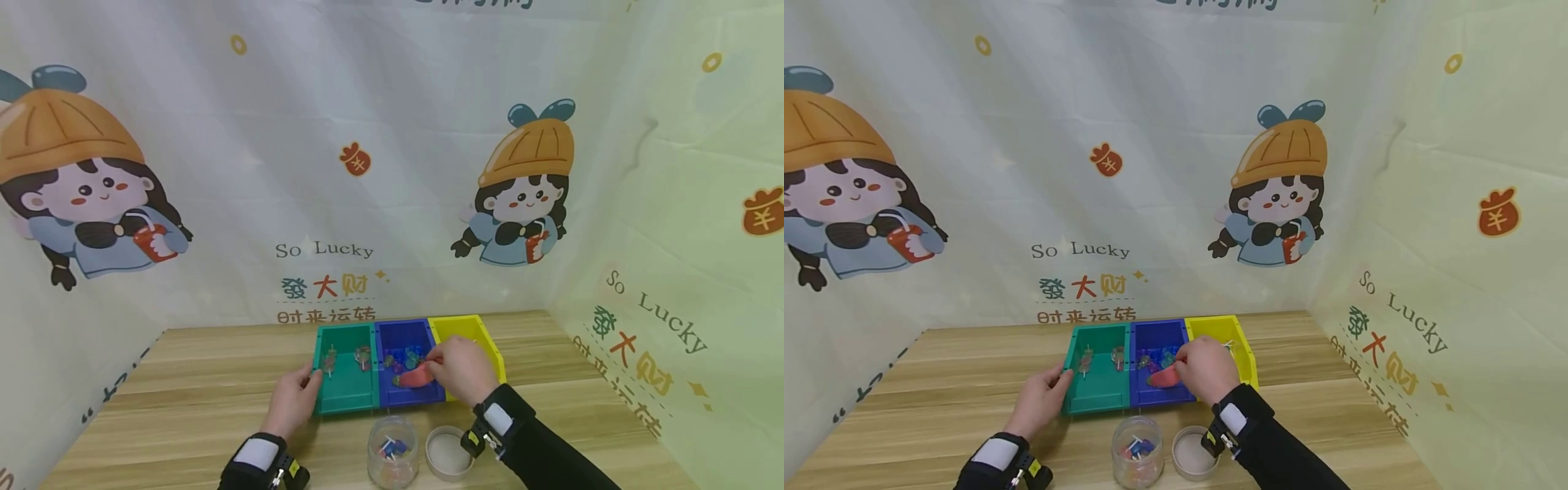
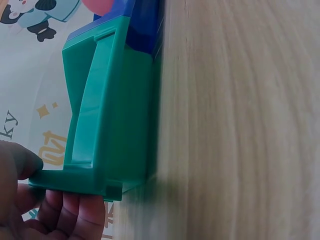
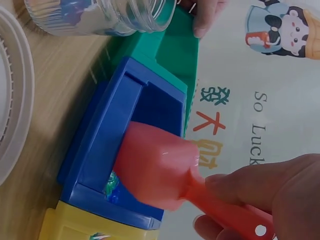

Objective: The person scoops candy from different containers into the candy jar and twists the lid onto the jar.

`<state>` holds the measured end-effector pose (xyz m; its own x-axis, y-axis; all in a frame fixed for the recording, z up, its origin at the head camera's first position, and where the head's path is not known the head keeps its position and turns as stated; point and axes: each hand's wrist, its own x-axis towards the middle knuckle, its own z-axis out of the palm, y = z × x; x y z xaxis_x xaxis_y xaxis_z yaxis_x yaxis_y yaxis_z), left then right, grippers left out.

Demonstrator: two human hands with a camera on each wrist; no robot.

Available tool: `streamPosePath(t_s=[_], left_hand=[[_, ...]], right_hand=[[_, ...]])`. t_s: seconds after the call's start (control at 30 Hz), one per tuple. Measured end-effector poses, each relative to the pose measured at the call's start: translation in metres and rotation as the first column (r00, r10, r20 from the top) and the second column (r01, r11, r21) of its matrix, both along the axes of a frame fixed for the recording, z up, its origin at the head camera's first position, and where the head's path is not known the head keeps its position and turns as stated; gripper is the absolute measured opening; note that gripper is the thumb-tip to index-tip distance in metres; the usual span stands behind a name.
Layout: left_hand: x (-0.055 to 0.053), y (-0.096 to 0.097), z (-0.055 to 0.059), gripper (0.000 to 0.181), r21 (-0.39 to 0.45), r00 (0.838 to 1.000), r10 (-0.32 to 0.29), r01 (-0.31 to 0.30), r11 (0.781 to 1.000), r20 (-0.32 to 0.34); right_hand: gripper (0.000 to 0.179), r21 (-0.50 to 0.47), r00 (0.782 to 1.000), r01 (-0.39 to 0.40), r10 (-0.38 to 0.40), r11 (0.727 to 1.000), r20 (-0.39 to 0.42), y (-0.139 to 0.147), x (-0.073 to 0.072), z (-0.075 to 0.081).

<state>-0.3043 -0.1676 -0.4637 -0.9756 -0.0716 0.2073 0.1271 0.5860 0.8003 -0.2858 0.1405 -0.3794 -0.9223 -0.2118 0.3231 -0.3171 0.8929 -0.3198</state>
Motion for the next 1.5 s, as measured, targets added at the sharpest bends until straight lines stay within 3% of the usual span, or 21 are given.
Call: streamPosePath(t_s=[0.43, 0.57, 0.83, 1.1, 1.5], left_hand=[[-0.001, 0.001, 0.000, 0.044, -0.041, 0.999, 0.003, -0.004, 0.999, -0.037], [-0.001, 0.002, 0.001, 0.045, -0.035, 0.999, -0.005, 0.004, 0.999, -0.035], [-0.003, 0.000, 0.004, 0.045, -0.011, 1.000, -0.008, 0.008, 1.000, -0.016], [-0.001, 0.000, -0.001, 0.045, -0.035, 1.000, -0.005, 0.005, 0.999, -0.021], [-0.001, 0.001, 0.002, 0.048, -0.051, 1.000, -0.001, 0.001, 0.999, 0.007]], right_hand=[[0.027, 0.075, 0.988, 0.027, -0.038, 0.997, 0.151, -0.017, -0.025, 0.011], [0.019, 0.086, 0.989, 0.038, -0.050, 0.996, 0.142, -0.016, -0.026, 0.007], [0.010, 0.003, 0.997, 0.033, -0.033, 0.999, 0.076, -0.021, -0.021, -0.005], [0.012, 0.028, 0.987, 0.036, -0.040, 0.999, 0.155, -0.029, -0.020, -0.026], [0.022, 0.137, 0.965, 0.103, -0.132, 0.985, 0.225, -0.049, -0.039, -0.021]])
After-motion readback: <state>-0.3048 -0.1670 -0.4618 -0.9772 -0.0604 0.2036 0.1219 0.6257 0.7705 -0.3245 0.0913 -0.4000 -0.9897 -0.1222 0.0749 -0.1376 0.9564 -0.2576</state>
